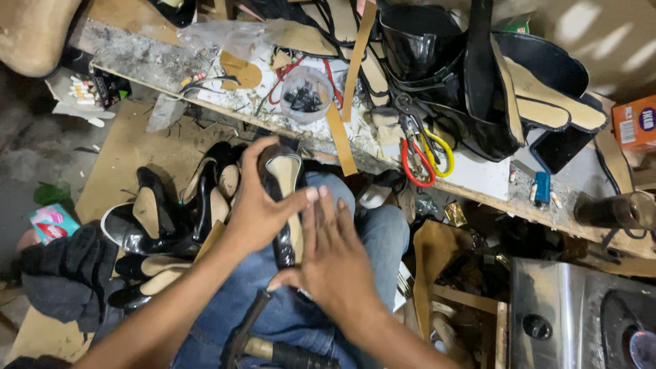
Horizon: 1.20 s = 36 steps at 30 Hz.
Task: The person sits on the floor and repairs black high-heeled shoes by hand. They repeatedly press and smooth the shoe upper and sole, then use a curved metal tool to pry and adjust the shoe's edge and sole attachment.
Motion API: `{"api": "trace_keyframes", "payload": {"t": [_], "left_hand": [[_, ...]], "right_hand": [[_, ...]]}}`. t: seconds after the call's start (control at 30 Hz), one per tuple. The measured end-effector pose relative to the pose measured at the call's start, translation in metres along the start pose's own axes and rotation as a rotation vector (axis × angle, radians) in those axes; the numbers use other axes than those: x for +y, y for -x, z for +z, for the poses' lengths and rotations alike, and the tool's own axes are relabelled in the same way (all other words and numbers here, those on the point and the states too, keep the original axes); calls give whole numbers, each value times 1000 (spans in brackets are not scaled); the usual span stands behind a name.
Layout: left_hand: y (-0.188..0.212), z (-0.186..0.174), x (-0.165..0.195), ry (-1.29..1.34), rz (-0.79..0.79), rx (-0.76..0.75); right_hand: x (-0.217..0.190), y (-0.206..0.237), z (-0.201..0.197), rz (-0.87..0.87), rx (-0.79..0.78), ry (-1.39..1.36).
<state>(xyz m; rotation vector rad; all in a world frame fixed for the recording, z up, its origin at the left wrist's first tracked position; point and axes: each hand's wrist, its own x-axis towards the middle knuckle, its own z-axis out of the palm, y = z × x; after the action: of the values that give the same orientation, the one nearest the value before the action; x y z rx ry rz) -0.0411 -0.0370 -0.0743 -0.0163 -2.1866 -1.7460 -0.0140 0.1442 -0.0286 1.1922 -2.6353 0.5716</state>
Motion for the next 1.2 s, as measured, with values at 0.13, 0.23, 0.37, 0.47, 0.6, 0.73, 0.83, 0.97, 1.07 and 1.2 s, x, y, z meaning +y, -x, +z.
{"api": "trace_keyframes", "payload": {"t": [0.13, 0.23, 0.37, 0.47, 0.6, 0.73, 0.83, 0.97, 1.07, 1.2], "left_hand": [[-5, -3, -4, 200, -74, 53], [0, -10, -8, 104, -10, 122], [12, -9, -7, 129, -13, 141], [17, -1, -4, 107, 105, 137], [29, 5, -2, 206, 114, 137], [32, 2, -1, 177, 133, 163], [30, 0, 1, 135, 161, 160], [31, 0, 3, 209, 146, 161], [35, 0, 4, 143, 111, 203], [36, 8, 12, 159, 109, 247]], "right_hand": [[17, 6, -6, 99, -85, -485], [12, 25, 5, 183, 25, -689], [0, 61, 15, 360, 81, -638], [12, 62, 21, 575, 149, -823], [12, 46, 34, 692, -53, -873], [-13, 39, 37, 578, 72, -674], [-14, 40, 25, 426, 28, -662], [-5, 44, 12, 218, 19, -604], [-12, 49, 14, 188, 68, -377], [-29, 58, 15, 203, 131, -273]]}}
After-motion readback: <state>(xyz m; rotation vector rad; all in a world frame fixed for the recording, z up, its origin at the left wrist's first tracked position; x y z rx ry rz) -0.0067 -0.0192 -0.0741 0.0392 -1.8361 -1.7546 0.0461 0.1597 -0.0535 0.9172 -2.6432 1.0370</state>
